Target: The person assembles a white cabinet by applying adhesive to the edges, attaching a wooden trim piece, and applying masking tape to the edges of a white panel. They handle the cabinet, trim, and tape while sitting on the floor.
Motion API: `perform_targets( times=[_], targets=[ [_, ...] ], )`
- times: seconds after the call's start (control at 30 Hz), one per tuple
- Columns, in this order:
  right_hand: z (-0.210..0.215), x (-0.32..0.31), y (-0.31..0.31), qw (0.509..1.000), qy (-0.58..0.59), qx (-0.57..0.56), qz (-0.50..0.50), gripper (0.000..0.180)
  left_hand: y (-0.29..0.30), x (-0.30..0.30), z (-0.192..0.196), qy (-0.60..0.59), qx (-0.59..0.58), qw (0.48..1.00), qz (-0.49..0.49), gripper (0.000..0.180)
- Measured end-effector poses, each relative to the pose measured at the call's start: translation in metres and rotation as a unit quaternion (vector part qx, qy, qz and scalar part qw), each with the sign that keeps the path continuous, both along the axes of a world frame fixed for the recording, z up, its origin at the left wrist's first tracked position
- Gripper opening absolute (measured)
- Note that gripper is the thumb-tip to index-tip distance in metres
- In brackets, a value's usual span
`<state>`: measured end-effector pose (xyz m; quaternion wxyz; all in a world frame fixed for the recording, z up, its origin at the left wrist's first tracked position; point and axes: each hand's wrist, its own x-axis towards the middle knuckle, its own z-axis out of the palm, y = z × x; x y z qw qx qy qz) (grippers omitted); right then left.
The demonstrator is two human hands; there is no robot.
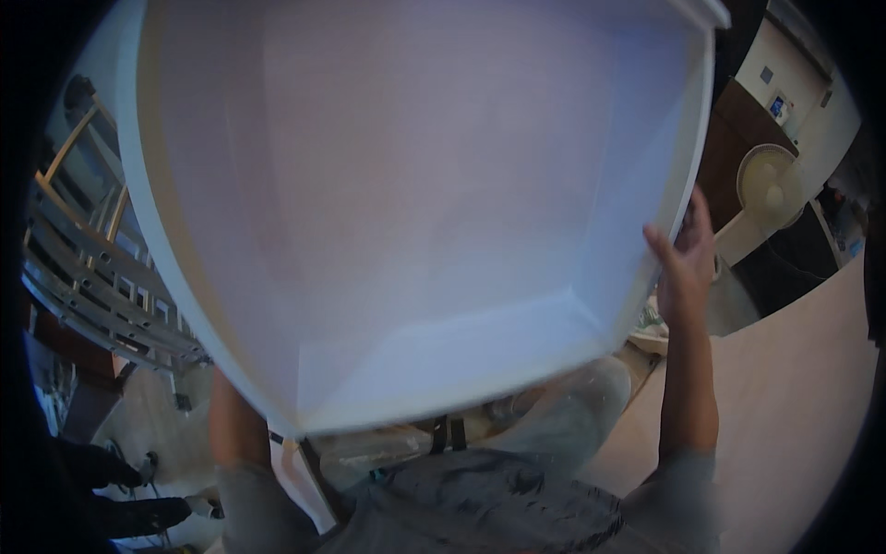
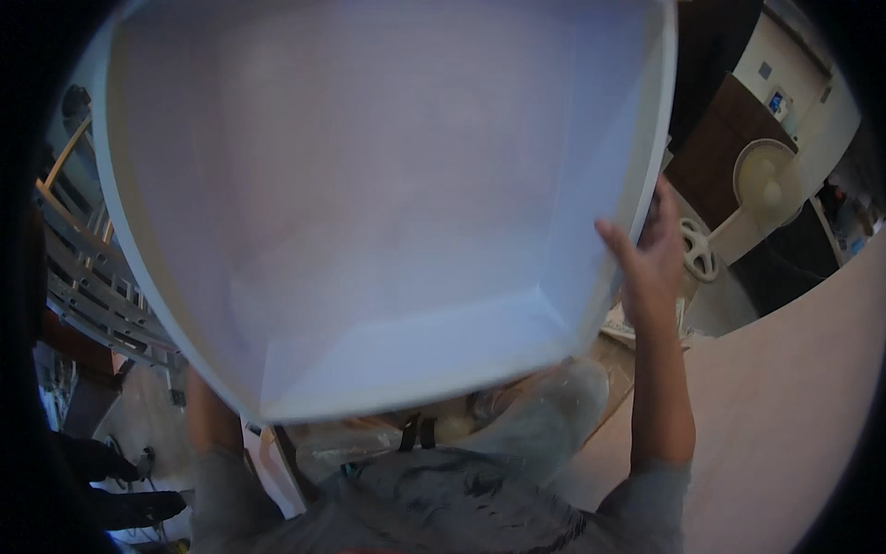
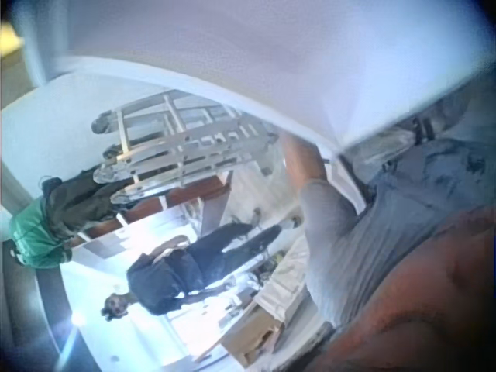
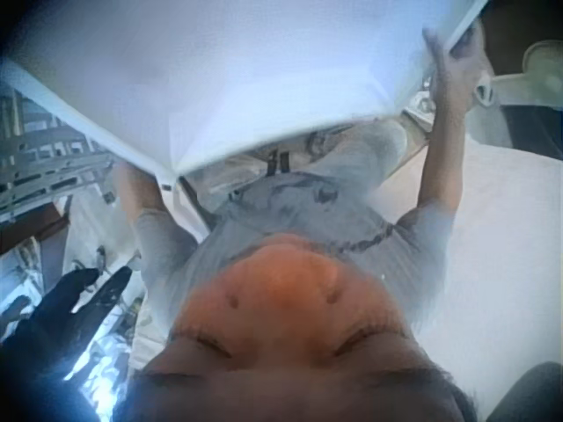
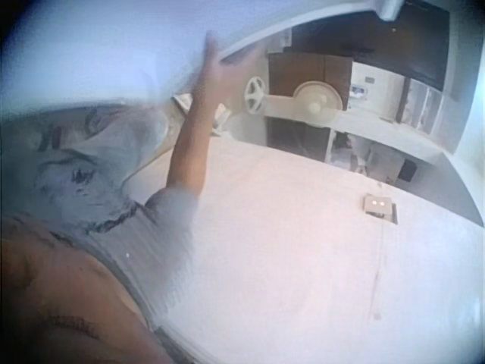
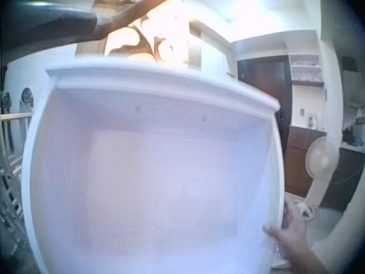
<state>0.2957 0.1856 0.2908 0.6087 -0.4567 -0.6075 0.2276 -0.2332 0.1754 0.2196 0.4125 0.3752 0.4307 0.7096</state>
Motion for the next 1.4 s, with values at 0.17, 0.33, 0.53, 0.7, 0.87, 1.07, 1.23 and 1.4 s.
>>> perform_targets(
  times=[0.17,0.33,0.53,0.7,0.87,1.07,1.23,1.4],
  targets=[
    [0.001,0.001,0.066,0.991,0.1,0.079,-0.042,0.041,0.083,-0.012,-0.017,-0.036,-0.026,0.999,-0.017,0.066],
    [-0.054,-0.01,0.091,0.975,0.165,0.142,-0.054,0.034,0.127,-0.01,-0.095,-0.097,-0.1,0.99,-0.013,0.066],
    [-0.113,-0.02,0.11,0.971,0.192,0.135,-0.035,0.032,0.133,-0.027,-0.179,-0.128,-0.193,0.973,0.017,0.065],
    [-0.149,-0.023,0.113,0.978,0.171,0.104,-0.055,0.033,0.12,-0.04,-0.235,-0.149,-0.255,0.955,0.032,0.064],
    [-0.18,-0.021,0.114,0.989,0.11,0.006,-0.096,0.034,0.114,-0.041,-0.263,-0.153,-0.274,0.948,0.043,0.064],
    [-0.199,-0.032,0.113,0.986,0.158,0.044,-0.033,0.036,0.122,-0.04,-0.277,-0.165,-0.278,0.945,0.05,0.063],
    [-0.202,-0.029,0.111,0.993,0.103,0.001,-0.059,0.036,0.133,-0.042,-0.279,-0.163,-0.276,0.946,0.051,0.062],
    [-0.204,-0.027,0.107,0.993,0.074,-0.005,-0.091,0.04,0.128,-0.034,-0.286,-0.165,-0.271,0.947,0.054,0.062]
  ],
)
